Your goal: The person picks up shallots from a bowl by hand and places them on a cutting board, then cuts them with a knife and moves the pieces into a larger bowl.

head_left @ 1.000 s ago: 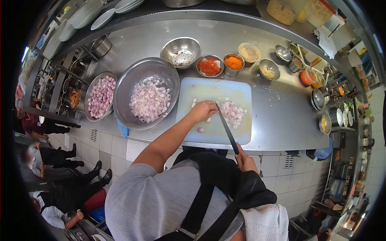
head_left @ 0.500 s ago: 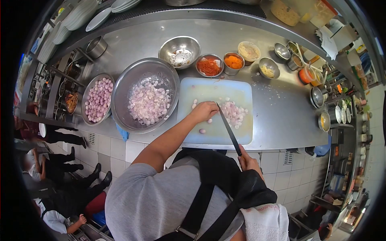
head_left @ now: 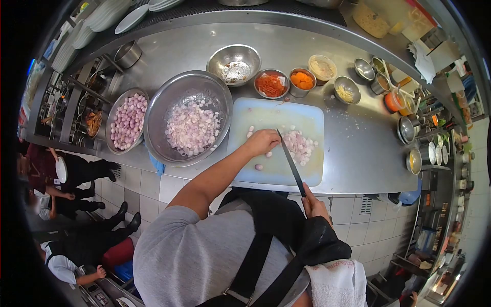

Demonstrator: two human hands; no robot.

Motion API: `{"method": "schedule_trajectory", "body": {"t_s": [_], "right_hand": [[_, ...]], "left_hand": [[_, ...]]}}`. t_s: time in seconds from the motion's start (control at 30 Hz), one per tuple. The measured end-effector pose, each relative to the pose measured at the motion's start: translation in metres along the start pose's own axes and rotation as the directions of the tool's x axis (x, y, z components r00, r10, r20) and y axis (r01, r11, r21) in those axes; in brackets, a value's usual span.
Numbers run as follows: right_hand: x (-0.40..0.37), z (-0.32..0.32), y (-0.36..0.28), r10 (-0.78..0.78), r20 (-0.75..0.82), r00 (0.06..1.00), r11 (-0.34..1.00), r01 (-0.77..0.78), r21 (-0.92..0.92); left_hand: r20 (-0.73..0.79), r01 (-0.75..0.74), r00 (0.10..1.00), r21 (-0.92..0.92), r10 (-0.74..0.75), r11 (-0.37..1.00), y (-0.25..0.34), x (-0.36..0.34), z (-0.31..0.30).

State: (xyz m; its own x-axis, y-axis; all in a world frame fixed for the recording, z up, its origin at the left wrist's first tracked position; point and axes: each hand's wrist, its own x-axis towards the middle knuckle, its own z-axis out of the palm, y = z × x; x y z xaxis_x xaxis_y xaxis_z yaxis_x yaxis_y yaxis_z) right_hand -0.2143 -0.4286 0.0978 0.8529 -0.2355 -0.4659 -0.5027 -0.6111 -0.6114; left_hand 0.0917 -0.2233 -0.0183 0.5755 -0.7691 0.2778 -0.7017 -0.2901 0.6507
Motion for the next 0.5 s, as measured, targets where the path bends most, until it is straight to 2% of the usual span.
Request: {"method": "schedule_trajectory", "body": {"t_s": [0.17,0.23,0.27,0.33,0.37,0.43,0.5], "right_hand": [[0.022,0.029,0.024,-0.021,-0.023,1.000,0.999,0.022,0.044],[0.034,0.044,0.038,-0.161,-0.098,0.982,0.982,0.170,0.083],[0.035,0.045,0.043,-0.161,-0.103,0.982,0.981,0.171,0.089],[0.036,0.030,0.027,-0.272,-0.143,0.952,0.954,0.286,0.086],[0.032,0.019,0.017,-0.275,-0.153,0.949,0.952,0.291,0.093],[0.015,-0.009,-0.002,-0.160,-0.127,0.979,0.968,0.181,0.172],[0.005,-0.030,-0.003,-0.180,-0.140,0.974,0.959,0.206,0.196]], "left_hand": [[0.010,0.002,1.000,0.013,-0.002,1.000,0.002,-0.001,-0.003],[0.018,-0.007,1.000,0.012,0.007,1.000,0.004,-0.002,-0.004],[0.011,-0.011,1.000,0.030,0.010,0.999,0.005,-0.002,-0.004],[0.010,-0.024,1.000,0.058,0.023,0.998,0.007,-0.001,-0.007],[-0.009,-0.008,1.000,0.041,0.008,0.999,0.009,-0.001,-0.012],[-0.028,0.001,1.000,0.028,0.000,1.000,0.015,0.002,-0.019],[-0.203,0.154,0.964,-0.099,-0.172,0.983,0.021,0.000,-0.024]]}}
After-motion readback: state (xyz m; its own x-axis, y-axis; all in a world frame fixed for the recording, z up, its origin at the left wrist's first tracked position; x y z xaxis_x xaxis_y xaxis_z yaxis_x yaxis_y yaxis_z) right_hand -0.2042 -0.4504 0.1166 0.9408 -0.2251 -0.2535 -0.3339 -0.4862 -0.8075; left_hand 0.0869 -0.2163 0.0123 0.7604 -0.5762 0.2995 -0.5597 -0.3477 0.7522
